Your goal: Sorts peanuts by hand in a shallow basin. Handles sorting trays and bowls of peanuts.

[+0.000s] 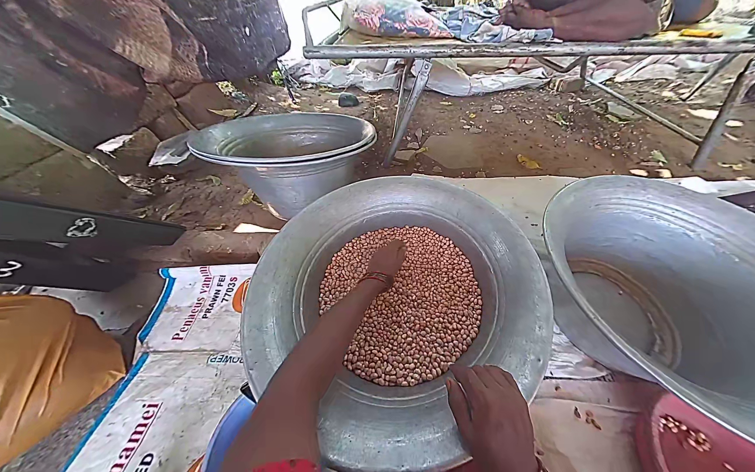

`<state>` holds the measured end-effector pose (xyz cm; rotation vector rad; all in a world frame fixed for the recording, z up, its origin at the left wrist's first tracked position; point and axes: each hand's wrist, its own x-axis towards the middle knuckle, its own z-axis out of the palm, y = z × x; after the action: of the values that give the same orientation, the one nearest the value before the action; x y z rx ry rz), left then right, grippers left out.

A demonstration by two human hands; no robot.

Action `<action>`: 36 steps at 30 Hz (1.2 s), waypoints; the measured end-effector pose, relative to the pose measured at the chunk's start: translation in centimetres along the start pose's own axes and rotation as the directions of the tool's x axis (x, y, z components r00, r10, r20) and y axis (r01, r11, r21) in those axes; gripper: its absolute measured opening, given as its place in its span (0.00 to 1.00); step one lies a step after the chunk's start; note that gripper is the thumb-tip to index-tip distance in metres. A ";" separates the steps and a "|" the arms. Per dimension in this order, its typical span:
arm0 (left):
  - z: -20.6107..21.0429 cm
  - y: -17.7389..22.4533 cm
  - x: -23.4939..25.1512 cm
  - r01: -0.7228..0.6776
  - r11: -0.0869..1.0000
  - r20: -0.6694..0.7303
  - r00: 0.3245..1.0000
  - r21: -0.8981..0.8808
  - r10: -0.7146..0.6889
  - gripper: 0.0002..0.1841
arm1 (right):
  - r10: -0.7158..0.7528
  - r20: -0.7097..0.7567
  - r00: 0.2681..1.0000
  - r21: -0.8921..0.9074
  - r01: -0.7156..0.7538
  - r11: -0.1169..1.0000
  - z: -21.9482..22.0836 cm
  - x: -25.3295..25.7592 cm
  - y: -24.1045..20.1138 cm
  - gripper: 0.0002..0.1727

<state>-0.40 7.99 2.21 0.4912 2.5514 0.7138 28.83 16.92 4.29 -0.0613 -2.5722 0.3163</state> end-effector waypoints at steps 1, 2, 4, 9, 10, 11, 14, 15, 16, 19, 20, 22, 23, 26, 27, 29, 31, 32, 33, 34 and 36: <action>1.0 1.4 0.7 -0.046 0.999 0.015 0.999 -0.013 0.046 0.24 | -0.003 0.000 1.000 -0.002 0.003 1.000 0.0 0.0 0.0 0.22; 2.0 2.7 1.4 -0.090 0.996 0.019 0.996 -0.010 0.090 0.23 | -0.004 0.002 1.000 -0.003 0.004 1.000 0.0 0.0 0.0 0.22; 3.5 5.4 2.0 -0.103 0.994 0.032 0.994 0.027 0.102 0.23 | 0.000 0.007 1.000 0.001 0.000 1.000 -0.2 0.1 0.0 0.21; 4.3 9.1 1.9 0.048 0.997 0.086 0.995 0.058 -0.053 0.24 | 0.011 0.026 1.000 0.034 -0.012 0.999 -0.6 0.2 0.0 0.19; 5.6 7.9 3.4 0.033 0.997 0.043 0.998 0.067 -0.036 0.24 | 0.012 0.039 0.999 0.040 -0.013 0.999 -0.6 0.2 0.0 0.19; 6.1 7.2 4.4 0.037 0.997 0.039 0.998 0.063 -0.039 0.24 | 0.012 0.049 0.999 0.043 -0.014 0.999 -0.6 0.2 0.1 0.19; 6.0 7.0 5.0 0.058 0.997 0.054 0.997 0.046 -0.060 0.24 | 0.007 0.059 0.998 0.043 -0.010 0.999 -0.7 0.2 0.1 0.19; 6.0 6.9 5.0 0.053 0.997 0.054 0.997 0.048 -0.056 0.24 | 0.006 0.063 0.998 0.044 -0.008 0.999 -0.7 0.2 0.1 0.19; 6.0 6.9 5.0 0.045 0.997 0.054 0.997 0.055 -0.048 0.24 | 0.006 0.066 0.998 0.045 -0.009 0.999 -0.7 0.2 0.1 0.18; 6.1 6.9 5.2 0.037 0.996 0.051 0.998 0.076 -0.041 0.23 | 0.005 0.061 0.998 0.044 -0.008 0.999 -0.7 0.2 0.1 0.17; 6.1 7.1 5.2 0.044 0.996 0.053 0.997 0.076 -0.048 0.23 | 0.006 0.058 0.998 0.043 -0.008 0.999 -0.7 0.2 0.1 0.18; 6.1 7.2 5.3 0.053 0.995 0.062 0.996 0.089 -0.059 0.23 | 0.007 0.055 0.998 0.045 -0.010 0.999 -0.6 0.1 0.1 0.18; 6.2 7.3 5.3 0.051 0.993 0.068 0.996 0.102 -0.058 0.23 | 0.007 0.054 0.999 0.045 -0.009 0.999 -0.6 0.1 0.1 0.17; 6.4 7.4 5.6 0.027 0.990 0.070 0.997 0.136 -0.037 0.24 | 0.001 0.063 0.998 0.051 -0.004 0.999 -0.8 0.2 0.1 0.17; 6.4 7.4 5.6 0.024 0.990 0.068 0.997 0.138 -0.034 0.24 | -0.001 0.067 0.998 0.055 -0.002 0.998 -0.8 0.2 0.1 0.17; 6.5 7.5 5.5 0.027 0.989 0.062 0.997 0.146 -0.036 0.24 | -0.004 0.065 0.998 0.058 0.000 0.998 -0.8 0.2 0.1 0.17; 6.4 7.8 5.5 0.034 0.986 0.071 0.996 0.162 -0.046 0.23 | 0.000 0.063 0.998 0.060 -0.003 0.998 -0.7 0.2 0.1 0.17; 6.4 8.0 5.6 0.033 0.986 0.076 0.996 0.166 -0.046 0.23 | 0.000 0.068 0.998 0.059 -0.004 0.998 -0.8 0.2 0.1 0.17; 6.4 8.0 5.7 0.029 0.986 0.081 0.996 0.165 -0.043 0.23 | 0.000 0.074 0.997 0.059 -0.005 0.998 -0.8 0.2 0.1 0.17; 6.4 7.9 5.9 0.022 0.988 0.090 0.995 0.151 -0.036 0.23 | 0.001 0.079 0.997 0.057 -0.005 0.998 -0.8 0.2 0.1 0.17; 6.1 7.7 6.3 0.019 0.999 0.130 0.991 0.027 -0.023 0.22 | 0.003 0.083 0.997 0.058 -0.007 0.998 -0.8 0.2 0.1 0.17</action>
<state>-1.00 19.36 -0.22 0.5022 2.4429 0.6208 29.08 17.25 5.06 -0.0340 -2.6430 0.4033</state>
